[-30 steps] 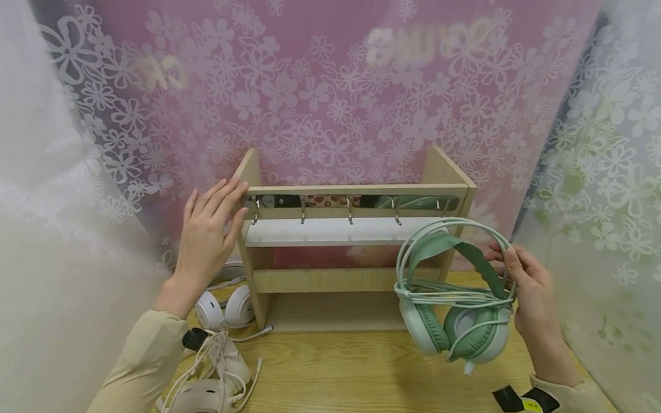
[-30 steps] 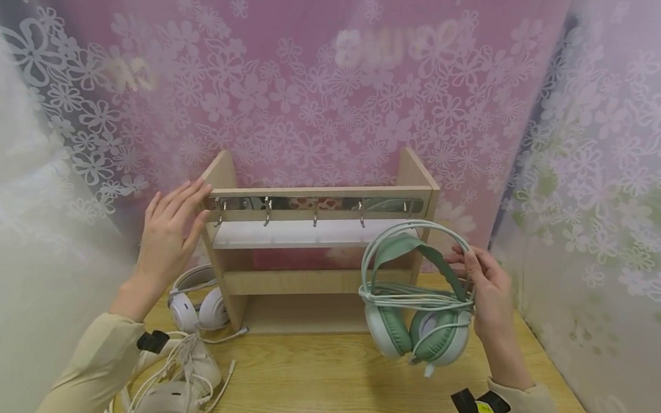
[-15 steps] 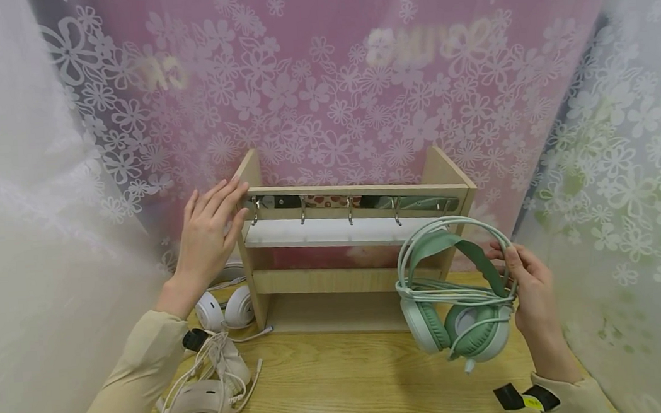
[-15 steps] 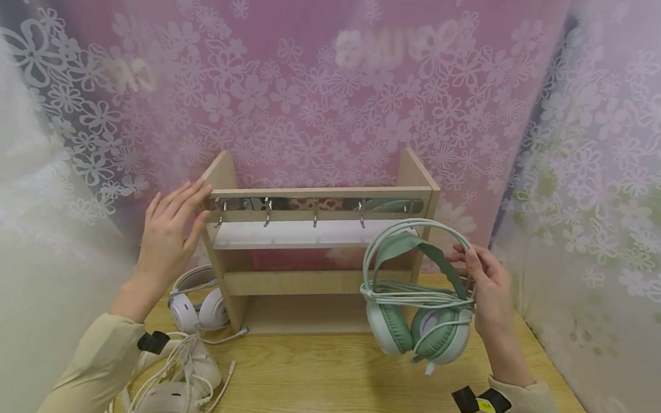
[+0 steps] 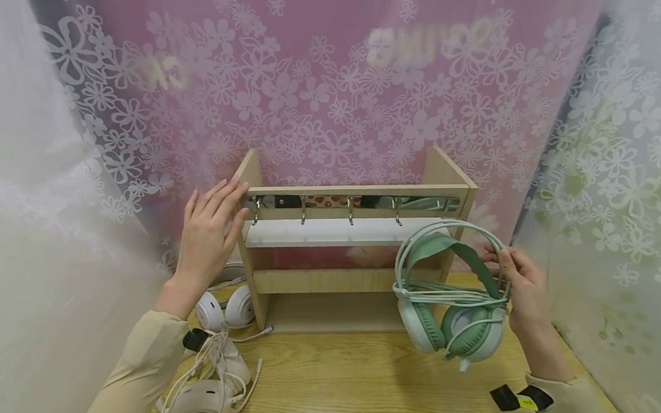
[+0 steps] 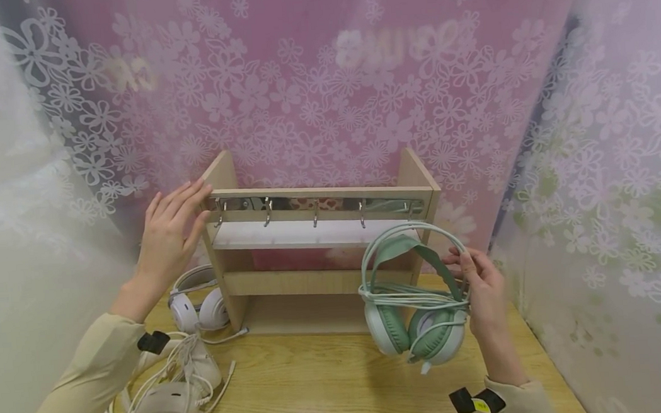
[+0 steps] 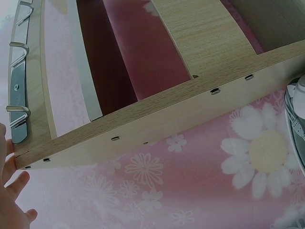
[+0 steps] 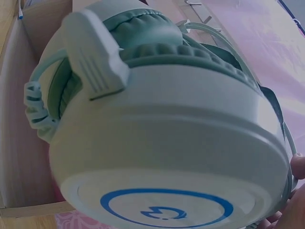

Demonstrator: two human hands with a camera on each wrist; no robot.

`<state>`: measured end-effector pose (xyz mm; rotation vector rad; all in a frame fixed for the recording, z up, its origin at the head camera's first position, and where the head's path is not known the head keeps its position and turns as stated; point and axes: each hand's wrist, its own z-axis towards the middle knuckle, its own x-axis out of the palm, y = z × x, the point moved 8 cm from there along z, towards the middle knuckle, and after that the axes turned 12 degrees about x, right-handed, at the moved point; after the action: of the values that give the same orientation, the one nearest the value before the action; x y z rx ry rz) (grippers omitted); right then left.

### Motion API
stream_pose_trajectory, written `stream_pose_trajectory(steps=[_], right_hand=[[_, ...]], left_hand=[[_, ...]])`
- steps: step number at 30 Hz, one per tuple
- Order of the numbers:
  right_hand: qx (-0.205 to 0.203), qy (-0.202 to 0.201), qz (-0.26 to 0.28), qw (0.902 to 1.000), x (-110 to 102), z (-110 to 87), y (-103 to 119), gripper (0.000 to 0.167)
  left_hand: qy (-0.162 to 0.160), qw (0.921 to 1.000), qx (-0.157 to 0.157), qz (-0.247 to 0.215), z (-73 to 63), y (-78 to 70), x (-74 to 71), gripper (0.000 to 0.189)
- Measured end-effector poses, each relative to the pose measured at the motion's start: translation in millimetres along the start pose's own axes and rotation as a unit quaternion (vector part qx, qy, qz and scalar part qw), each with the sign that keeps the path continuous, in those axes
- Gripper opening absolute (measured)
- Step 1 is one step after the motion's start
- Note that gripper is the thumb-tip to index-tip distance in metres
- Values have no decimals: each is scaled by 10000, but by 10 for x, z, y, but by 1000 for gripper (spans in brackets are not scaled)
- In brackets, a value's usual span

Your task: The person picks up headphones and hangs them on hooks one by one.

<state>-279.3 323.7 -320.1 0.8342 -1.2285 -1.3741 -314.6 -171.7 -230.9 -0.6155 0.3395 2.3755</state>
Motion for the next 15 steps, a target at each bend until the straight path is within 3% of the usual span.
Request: stream_pose_trajectory(steps=[8,15], right_hand=[[24,-58,-331,9994,3,9,-29,24],[9,-39,-309,9995,4,41,-9,24]], left_hand=[[4,10000,-21,-8,1,2,4,44],[-21,10000,-3,-16,1,-1,2,44]])
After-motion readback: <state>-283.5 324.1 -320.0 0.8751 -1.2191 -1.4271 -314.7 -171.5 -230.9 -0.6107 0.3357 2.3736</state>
